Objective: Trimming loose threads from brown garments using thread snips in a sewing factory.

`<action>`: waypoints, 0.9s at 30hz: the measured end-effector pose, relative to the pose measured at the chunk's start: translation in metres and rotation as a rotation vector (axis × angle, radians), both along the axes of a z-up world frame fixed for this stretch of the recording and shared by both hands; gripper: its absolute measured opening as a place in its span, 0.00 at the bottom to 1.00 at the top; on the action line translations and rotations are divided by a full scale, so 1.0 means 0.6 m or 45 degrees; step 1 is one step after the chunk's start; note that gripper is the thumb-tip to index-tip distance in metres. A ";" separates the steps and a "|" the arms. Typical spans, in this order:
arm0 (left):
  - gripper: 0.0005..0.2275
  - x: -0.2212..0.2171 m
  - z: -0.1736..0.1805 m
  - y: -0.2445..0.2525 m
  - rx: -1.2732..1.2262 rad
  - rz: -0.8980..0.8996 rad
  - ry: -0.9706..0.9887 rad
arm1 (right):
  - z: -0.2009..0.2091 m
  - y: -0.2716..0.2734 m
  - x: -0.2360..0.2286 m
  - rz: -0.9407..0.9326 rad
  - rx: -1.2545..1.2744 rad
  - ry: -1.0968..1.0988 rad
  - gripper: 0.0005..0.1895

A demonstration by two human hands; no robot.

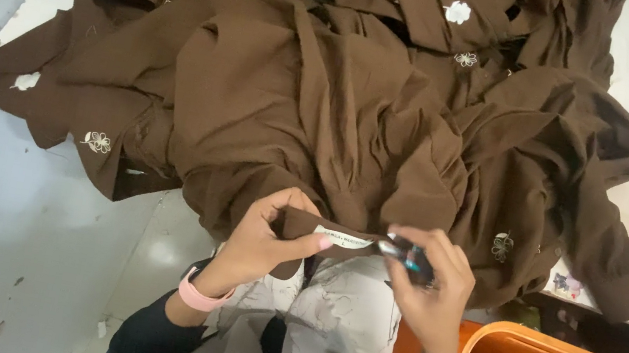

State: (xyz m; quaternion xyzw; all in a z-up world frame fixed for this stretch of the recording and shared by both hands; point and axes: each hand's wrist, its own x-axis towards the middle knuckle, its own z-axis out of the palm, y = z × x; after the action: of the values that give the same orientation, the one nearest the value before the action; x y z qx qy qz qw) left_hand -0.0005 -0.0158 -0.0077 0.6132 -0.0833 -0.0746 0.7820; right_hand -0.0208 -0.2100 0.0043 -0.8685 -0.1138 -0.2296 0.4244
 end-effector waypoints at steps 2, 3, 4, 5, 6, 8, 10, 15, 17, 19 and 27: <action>0.13 -0.003 0.009 0.000 0.054 0.031 -0.017 | 0.005 0.008 -0.009 0.027 0.045 0.037 0.10; 0.14 -0.005 0.014 0.000 0.108 0.061 -0.034 | 0.007 0.012 -0.014 0.055 0.091 0.074 0.12; 0.14 -0.005 0.013 -0.002 0.108 0.062 -0.031 | 0.011 0.018 -0.014 0.055 0.091 0.077 0.12; 0.15 -0.005 0.012 -0.003 0.104 0.064 -0.049 | 0.014 0.024 -0.015 0.086 -0.024 -0.017 0.11; 0.16 -0.005 0.011 -0.004 0.100 0.066 -0.070 | 0.018 0.029 -0.014 0.116 -0.140 -0.114 0.09; 0.16 -0.007 0.013 -0.005 0.093 0.072 -0.051 | 0.020 0.039 -0.015 0.104 -0.170 -0.116 0.08; 0.16 -0.008 0.014 -0.005 0.086 0.077 -0.032 | 0.023 0.045 -0.013 0.091 -0.201 -0.119 0.07; 0.14 -0.008 0.015 -0.001 0.144 0.074 -0.042 | 0.031 0.052 -0.008 0.147 -0.268 -0.112 0.07; 0.14 -0.005 -0.005 -0.002 0.133 0.061 -0.071 | 0.031 0.050 -0.006 0.173 -0.275 -0.123 0.07; 0.14 -0.004 -0.008 -0.002 0.123 0.044 -0.102 | 0.032 0.050 -0.005 0.194 -0.280 -0.136 0.07; 0.11 -0.009 0.012 -0.003 0.208 0.024 -0.022 | 0.032 0.046 -0.002 0.225 -0.253 -0.114 0.06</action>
State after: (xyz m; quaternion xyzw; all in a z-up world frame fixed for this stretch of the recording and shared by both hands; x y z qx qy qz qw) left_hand -0.0060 -0.0178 -0.0002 0.6765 -0.0779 -0.0684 0.7291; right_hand -0.0222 -0.1825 0.0238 -0.8817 -0.2308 -0.2174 0.3495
